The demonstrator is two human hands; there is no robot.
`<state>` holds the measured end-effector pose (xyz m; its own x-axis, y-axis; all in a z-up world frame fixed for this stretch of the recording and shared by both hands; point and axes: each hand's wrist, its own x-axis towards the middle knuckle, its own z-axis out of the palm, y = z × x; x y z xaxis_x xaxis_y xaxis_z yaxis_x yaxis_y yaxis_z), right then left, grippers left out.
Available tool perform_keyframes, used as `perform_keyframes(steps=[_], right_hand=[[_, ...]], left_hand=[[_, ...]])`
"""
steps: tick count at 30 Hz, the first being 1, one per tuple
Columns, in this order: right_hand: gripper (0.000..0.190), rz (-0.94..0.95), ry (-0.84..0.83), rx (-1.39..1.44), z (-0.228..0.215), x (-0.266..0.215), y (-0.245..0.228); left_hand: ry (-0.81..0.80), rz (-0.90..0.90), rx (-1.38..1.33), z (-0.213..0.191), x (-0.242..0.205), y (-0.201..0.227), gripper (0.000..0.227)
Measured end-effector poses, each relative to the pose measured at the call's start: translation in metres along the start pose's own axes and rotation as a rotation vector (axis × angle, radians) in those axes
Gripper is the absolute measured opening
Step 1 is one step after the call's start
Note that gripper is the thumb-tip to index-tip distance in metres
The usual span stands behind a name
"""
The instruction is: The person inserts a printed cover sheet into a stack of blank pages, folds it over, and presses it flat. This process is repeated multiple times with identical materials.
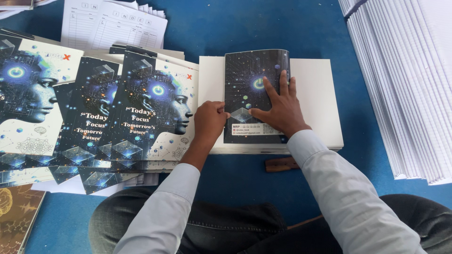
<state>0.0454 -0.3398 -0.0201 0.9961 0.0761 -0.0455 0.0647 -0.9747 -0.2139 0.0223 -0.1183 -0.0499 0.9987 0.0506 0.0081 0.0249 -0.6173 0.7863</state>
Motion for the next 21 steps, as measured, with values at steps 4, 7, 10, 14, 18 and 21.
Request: perform_keyframes(steps=[4, 7, 10, 14, 18, 21], right_hand=[[0.104, -0.001, 0.014, -0.004, 0.0018, -0.0008, -0.0014], [0.104, -0.02, 0.032, -0.025, 0.0033, -0.0007, -0.0011], [0.103, -0.014, 0.021, -0.048, 0.0059, -0.0009, -0.001], [0.104, -0.014, 0.023, -0.024, 0.008, -0.001, 0.0005], [0.105, 0.0, 0.009, -0.016, 0.0095, -0.0008, 0.0018], [0.104, 0.0, 0.009, -0.027, 0.0094, -0.0001, 0.0012]], left_hand=[[0.014, 0.011, 0.002, 0.0029, 0.0006, -0.0033, 0.022], [0.071, 0.035, -0.049, 0.0046, 0.0001, -0.0024, 0.022], [0.039, 0.006, 0.029, 0.0036, -0.0011, -0.0007, 0.019], [-0.005, -0.024, 0.075, 0.0022, -0.0019, 0.001, 0.022], [0.039, -0.009, 0.031, 0.0043, -0.0021, -0.0004, 0.02], [0.054, -0.005, 0.007, 0.0061, -0.0023, -0.0008, 0.026]])
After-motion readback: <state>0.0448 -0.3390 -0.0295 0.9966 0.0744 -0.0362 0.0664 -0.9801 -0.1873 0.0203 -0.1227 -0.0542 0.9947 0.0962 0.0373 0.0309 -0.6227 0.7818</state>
